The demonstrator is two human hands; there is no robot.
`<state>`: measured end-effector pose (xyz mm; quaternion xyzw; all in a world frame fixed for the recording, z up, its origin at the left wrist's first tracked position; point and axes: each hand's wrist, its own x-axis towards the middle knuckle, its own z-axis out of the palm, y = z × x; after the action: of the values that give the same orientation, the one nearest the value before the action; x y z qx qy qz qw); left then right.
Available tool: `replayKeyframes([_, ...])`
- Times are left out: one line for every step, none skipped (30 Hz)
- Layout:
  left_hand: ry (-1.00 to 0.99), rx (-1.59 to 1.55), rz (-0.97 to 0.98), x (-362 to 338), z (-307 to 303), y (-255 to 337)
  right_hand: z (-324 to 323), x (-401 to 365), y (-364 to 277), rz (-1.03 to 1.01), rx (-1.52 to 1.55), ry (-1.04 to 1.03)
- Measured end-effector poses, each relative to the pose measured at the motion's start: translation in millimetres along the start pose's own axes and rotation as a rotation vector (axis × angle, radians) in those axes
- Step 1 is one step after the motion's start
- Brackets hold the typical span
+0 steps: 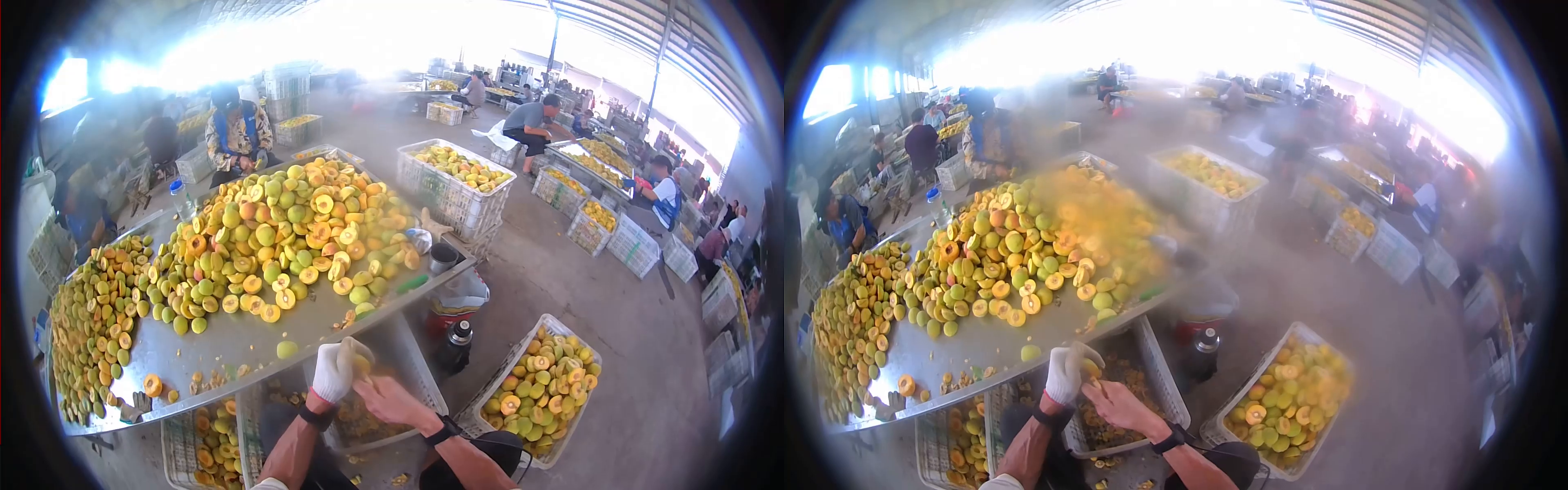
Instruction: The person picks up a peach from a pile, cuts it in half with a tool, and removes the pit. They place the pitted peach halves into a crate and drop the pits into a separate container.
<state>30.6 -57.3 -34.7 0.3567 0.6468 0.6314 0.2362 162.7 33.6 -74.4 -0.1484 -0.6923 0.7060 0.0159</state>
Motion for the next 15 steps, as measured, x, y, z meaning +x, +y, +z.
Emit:
replayKeyframes([-0.012, 0.003, 0.007, 2.6, -1.6, -2.5, -0.2, 4.9, 5.9, -0.088, -0.072, 0.039])
replayKeyframes([-0.023, 0.006, 0.01, 5.6, -3.9, -8.1, -0.6, 10.3, 13.6, -0.173, -0.142, 0.077])
replayKeyframes([-0.034, 0.01, 0.012, 6.6, -6.2, -11.8, 1.4, 12.2, 13.3, -0.258, -0.21, 0.114])
replayKeyframes([-0.037, 0.019, 0.04, 7.2, -8.5, -13.8, 2.9, 12.4, 11.8, -0.185, -0.136, 0.082])
replayKeyframes([-0.042, 0.026, 0.068, 7.9, -9.4, -15.1, 2.9, 11.2, 9.4, -0.112, -0.064, 0.052])
replayKeyframes([-0.048, 0.03, 0.097, 8.7, -8.5, -16.7, 2.4, 8.6, 3.5, -0.038, 0.006, 0.025])
replayKeyframes([0.009, -0.09, 0.098, 10.4, -2.8, -18.1, 1.3, 6.5, -5.4, 0.043, 0.118, 0.005])
replayKeyframes([0.067, -0.209, 0.098, 11.9, 6.0, -18.9, 0.3, 5.1, -16.0, 0.123, 0.231, -0.015])
replayKeyframes([0.126, -0.327, 0.099, 11.8, 10.5, -19.2, 0.2, 4.1, -21.1, 0.203, 0.345, -0.037])
replayKeyframes([0.121, -0.302, 0.104, 10.0, 9.8, -19.3, 1.1, 3.5, -20.5, 0.201, 0.384, -0.067])
replayKeyframes([0.114, -0.277, 0.108, 8.2, 8.5, -19.6, 1.8, 3.6, -19.3, 0.199, 0.424, -0.096])
replayKeyframes([0.107, -0.253, 0.114, 7.3, 7.5, -20.0, 2.3, 3.7, -18.7, 0.195, 0.464, -0.123])
replayKeyframes([0.111, -0.264, 0.077, 6.3, 6.5, -21.9, 4.8, 3.4, -18.2, 0.177, 0.393, -0.091])
replayKeyframes([0.115, -0.275, 0.04, 5.1, 5.2, -24.8, 9.2, 3.5, -17.1, 0.159, 0.323, -0.059])
replayKeyframes([0.119, -0.284, 0.003, 4.4, 4.4, -24.9, 12.8, 3.9, -16.2, 0.141, 0.255, -0.028])
